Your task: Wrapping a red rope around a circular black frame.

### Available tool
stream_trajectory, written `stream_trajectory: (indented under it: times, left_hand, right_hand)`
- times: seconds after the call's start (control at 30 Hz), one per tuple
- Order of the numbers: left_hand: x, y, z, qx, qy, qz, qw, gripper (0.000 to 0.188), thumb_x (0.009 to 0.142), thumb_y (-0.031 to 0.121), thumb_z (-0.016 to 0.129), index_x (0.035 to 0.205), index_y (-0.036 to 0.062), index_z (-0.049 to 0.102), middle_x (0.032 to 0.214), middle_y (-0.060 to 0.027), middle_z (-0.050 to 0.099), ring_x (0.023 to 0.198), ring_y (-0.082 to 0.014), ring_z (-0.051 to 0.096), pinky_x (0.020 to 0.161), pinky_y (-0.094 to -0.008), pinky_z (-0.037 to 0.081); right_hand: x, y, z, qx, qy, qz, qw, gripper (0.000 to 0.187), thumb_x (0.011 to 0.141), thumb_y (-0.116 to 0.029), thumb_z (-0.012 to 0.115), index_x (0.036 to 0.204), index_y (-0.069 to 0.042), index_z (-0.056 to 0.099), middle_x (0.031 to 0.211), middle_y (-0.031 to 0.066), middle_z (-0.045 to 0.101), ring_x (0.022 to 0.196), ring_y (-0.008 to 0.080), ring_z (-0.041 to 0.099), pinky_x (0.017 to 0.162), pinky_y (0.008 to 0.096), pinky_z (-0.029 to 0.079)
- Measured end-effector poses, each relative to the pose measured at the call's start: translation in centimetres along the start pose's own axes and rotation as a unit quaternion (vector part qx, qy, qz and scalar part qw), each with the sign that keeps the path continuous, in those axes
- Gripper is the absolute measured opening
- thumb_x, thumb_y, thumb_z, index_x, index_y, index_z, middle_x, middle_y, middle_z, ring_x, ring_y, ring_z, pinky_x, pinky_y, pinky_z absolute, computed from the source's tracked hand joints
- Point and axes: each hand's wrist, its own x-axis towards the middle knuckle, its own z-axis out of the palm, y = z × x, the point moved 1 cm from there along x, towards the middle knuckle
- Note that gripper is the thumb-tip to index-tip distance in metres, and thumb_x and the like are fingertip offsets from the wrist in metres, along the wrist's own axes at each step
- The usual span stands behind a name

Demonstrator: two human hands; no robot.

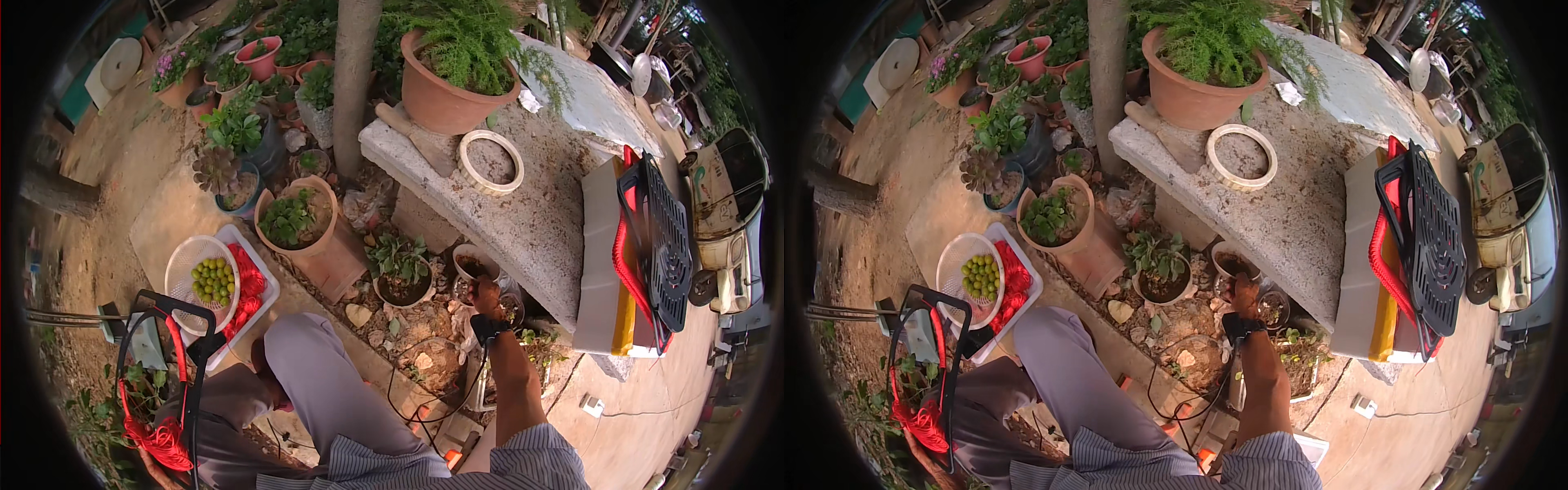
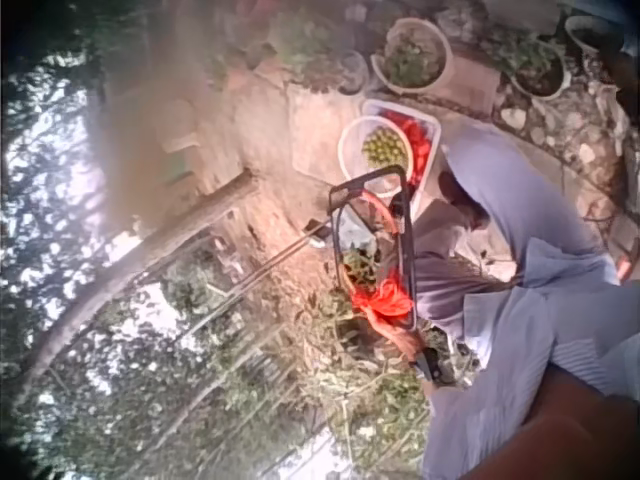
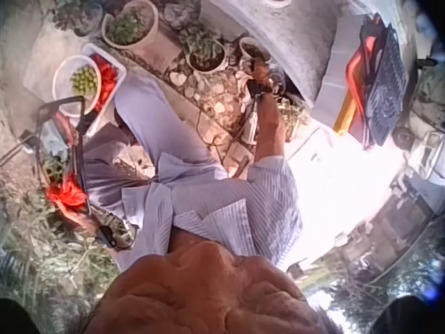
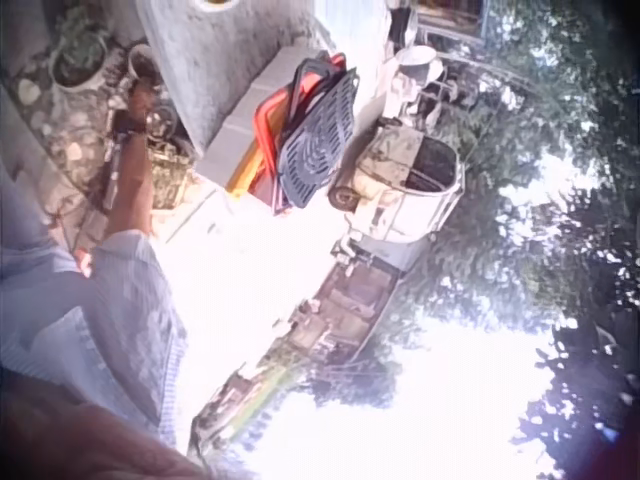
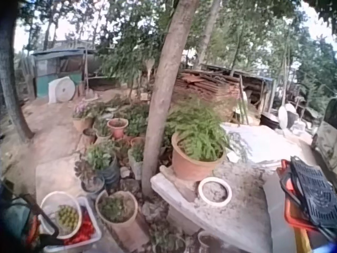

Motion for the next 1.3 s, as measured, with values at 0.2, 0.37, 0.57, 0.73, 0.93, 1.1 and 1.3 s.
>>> stream_trajectory:
  times: [0.2,0.37,0.57,0.73,0.93,1.1,1.3]
  left_hand:
    - [1.7,-1.5,0.8,0.028,0.008,0.019,0.999,0.046,0.096,0.033,0.05,0.131,0.0033,0.046,0.121,-0.0103,0.058,0.103,-0.0248,0.06,0.089,-0.0405,0.052]
    - [3.0,-2.2,1.1,0.055,0.011,0.035,0.998,0.046,0.096,0.033,0.05,0.131,0.0032,0.046,0.12,-0.0103,0.058,0.103,-0.0247,0.06,0.089,-0.0404,0.052]
    - [4.3,-2.8,1.3,0.082,0.011,0.054,0.995,0.046,0.096,0.033,0.05,0.131,0.003,0.046,0.12,-0.0104,0.058,0.103,-0.0246,0.06,0.089,-0.0402,0.052]
    - [5.3,-3.1,1.6,0.104,0.006,0.068,0.992,0.046,0.096,0.033,0.05,0.131,0.0029,0.046,0.12,-0.0105,0.058,0.103,-0.0245,0.06,0.089,-0.0401,0.052]
    - [5.8,-2.8,1.5,0.138,0.002,0.089,0.987,0.046,0.096,0.033,0.05,0.131,0.0027,0.046,0.12,-0.0106,0.058,0.102,-0.0244,0.06,0.088,-0.04,0.052]
    - [6.2,-3.1,1.5,0.149,-0.013,0.091,0.985,0.046,0.096,0.033,0.05,0.131,0.0026,0.046,0.119,-0.0106,0.058,0.102,-0.0244,0.06,0.088,-0.0398,0.052]
    - [5.6,-2.4,0.9,0.162,-0.032,0.111,0.98,0.047,0.096,0.034,0.05,0.13,0.0025,0.046,0.119,-0.0107,0.058,0.102,-0.0243,0.06,0.088,-0.0397,0.053]
  right_hand:
    - [6.4,1.8,-0.5,0.118,-0.01,0.045,0.992,0.02,0.09,-0.029,0.057,0.096,-0.01,0.056,0.083,0.0058,0.061,0.068,0.0174,0.058,0.051,0.028,0.047]
    - [7.9,0.8,1.3,0.113,0.015,0.046,0.992,0.021,0.091,-0.023,0.057,0.105,-0.008,0.054,0.083,0.0082,0.06,0.067,0.0165,0.058,0.051,0.0274,0.048]
    - [8.2,1.4,2.3,0.044,0.009,0.033,0.998,0.02,0.091,-0.017,0.053,0.105,-0.003,0.052,0.085,0.0109,0.061,0.067,0.0189,0.058,0.053,0.0284,0.049]
    - [10.5,3.2,2.9,0.166,0.025,-0.011,0.986,0.021,0.092,-0.016,0.052,0.107,-0.001,0.052,0.085,0.0124,0.063,0.069,0.0208,0.06,0.056,0.0294,0.052]
    - [12.6,4.6,5.7,0.285,-0.034,0.084,0.954,0.01,0.09,-0.012,0.052,0.093,-0.003,0.056,0.077,0.0101,0.061,0.063,0.0209,0.057,0.05,0.029,0.046]
    - [12.4,5.5,3.3,0.196,-0.036,0.116,0.973,0.021,0.092,-0.022,0.053,0.077,-0.006,0.052,0.065,0.0051,0.05,0.054,0.0185,0.049,0.047,0.0301,0.04]
    - [6.1,3.6,4.2,0.105,-0.155,0.165,0.968,0.018,0.094,-0.021,0.056,0.081,-0.008,0.052,0.064,0.0012,0.045,0.053,0.0141,0.042,0.047,0.028,0.034]
